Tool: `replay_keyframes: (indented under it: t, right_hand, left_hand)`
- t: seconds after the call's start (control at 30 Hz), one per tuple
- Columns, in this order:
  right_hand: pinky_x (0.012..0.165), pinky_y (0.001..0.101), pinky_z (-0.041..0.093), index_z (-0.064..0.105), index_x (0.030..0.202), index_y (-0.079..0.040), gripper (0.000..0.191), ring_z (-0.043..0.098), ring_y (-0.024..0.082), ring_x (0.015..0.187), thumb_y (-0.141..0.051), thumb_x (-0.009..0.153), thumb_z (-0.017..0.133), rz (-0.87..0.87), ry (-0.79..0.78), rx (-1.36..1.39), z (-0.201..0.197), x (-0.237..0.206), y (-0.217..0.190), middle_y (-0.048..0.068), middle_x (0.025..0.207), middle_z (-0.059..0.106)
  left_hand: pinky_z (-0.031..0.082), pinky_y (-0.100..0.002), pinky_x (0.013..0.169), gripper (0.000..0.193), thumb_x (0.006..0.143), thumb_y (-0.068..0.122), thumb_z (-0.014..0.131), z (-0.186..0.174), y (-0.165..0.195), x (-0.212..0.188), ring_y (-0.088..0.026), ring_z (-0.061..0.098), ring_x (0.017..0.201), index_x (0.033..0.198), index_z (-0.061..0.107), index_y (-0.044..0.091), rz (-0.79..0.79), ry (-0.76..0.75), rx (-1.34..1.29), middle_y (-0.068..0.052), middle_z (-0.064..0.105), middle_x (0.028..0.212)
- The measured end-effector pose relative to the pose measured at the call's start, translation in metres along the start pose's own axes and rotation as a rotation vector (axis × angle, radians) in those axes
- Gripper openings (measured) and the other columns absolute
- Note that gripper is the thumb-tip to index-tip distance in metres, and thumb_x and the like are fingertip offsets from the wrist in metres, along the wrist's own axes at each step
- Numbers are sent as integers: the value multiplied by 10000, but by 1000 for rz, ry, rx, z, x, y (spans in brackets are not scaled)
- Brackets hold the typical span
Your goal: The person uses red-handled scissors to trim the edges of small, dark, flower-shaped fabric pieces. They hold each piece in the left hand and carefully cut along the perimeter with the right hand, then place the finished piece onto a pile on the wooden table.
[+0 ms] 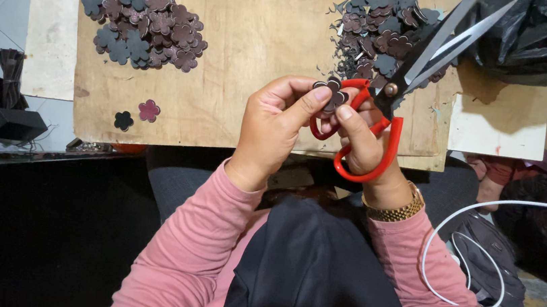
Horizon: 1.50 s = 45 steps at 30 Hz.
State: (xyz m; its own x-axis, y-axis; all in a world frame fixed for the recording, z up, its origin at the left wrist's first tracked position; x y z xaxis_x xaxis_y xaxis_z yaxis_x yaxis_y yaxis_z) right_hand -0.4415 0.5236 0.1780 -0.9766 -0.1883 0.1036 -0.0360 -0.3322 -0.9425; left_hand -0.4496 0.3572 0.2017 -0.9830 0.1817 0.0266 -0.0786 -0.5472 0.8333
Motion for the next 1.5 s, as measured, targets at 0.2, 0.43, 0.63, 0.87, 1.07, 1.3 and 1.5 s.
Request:
replay_keyframes:
  t: [0.2, 0.43, 0.63, 0.87, 1.07, 1.3, 1.5]
  right_hand:
    - [699, 248, 466, 614, 1042, -30, 169, 613, 136, 785, -198, 1030, 610, 9, 58, 40, -2, 3, 2, 63, 874, 639]
    - [686, 257, 453, 580, 968, -37, 171, 550, 109, 751, -188, 1014, 647, 52, -52, -169, -3, -3, -7, 23, 820, 574]
    - [861, 264, 480, 563, 1188, -24, 287, 557, 101, 953, -194, 983, 669, 218, -218, -219, 5, -12, -16, 22, 1034, 572]
    - [954, 320, 509, 513, 1323, 3, 481, 579, 141, 1074, -242, 943, 679, 326, -386, -370, 16, -13, -29, 67, 1192, 588]
    - [941, 320, 517, 505, 1346, 25, 504, 579, 155, 1072, -260, 967, 676, 277, -435, -396, 17, -10, -29, 94, 1205, 587]
    - [863, 312, 533, 478, 1376, 5, 543, 594, 155, 991, -285, 958, 668, 312, -423, -395, 18, -10, -34, 95, 1180, 592]
    - [946, 330, 516, 479, 1379, 10, 550, 592, 170, 1060, -294, 963, 674, 225, -443, -437, 16, -10, -34, 99, 1192, 615]
  left_hand:
    - [553, -261, 779, 168, 1034, 86, 666, -4, 0, 3, -118, 678, 843, 1151, 688, -34, -46, -89, -12, -72, 730, 960]
    - [547, -230, 782, 240, 1003, 111, 672, -13, 10, 7, -68, 684, 923, 1221, 686, 12, -77, 51, 79, -45, 738, 1074]
    - [539, -223, 762, 272, 956, 113, 739, -33, 28, 7, -101, 729, 895, 1205, 651, 50, 18, 95, 131, -58, 765, 1026]
    - [553, -238, 749, 192, 949, 128, 781, -36, 39, 4, -117, 738, 863, 1086, 716, 12, 22, 93, 179, -66, 773, 968]
    - [563, -231, 767, 176, 945, 121, 770, -29, 44, 2, -97, 711, 845, 1078, 734, 11, -21, 42, 150, -54, 763, 954]
    - [544, -221, 749, 156, 937, 62, 763, -26, 45, 2, -89, 698, 822, 1058, 689, -1, -52, 27, 149, -47, 744, 916]
    - [575, -238, 774, 130, 956, 31, 746, -21, 39, 1, -107, 709, 829, 1049, 674, -24, -21, -26, 125, -68, 741, 926]
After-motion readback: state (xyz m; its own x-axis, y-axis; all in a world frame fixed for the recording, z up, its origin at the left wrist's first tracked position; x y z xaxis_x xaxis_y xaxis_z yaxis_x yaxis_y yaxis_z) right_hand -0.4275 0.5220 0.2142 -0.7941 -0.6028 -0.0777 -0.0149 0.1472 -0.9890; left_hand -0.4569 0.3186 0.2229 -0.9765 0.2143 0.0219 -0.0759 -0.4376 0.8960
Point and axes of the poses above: each hand's wrist, its own x-axis towards the middle knuckle, its own z-axis out of the palm, y = z × x, the point moved 1 cm from there along x, towards the middle knuckle
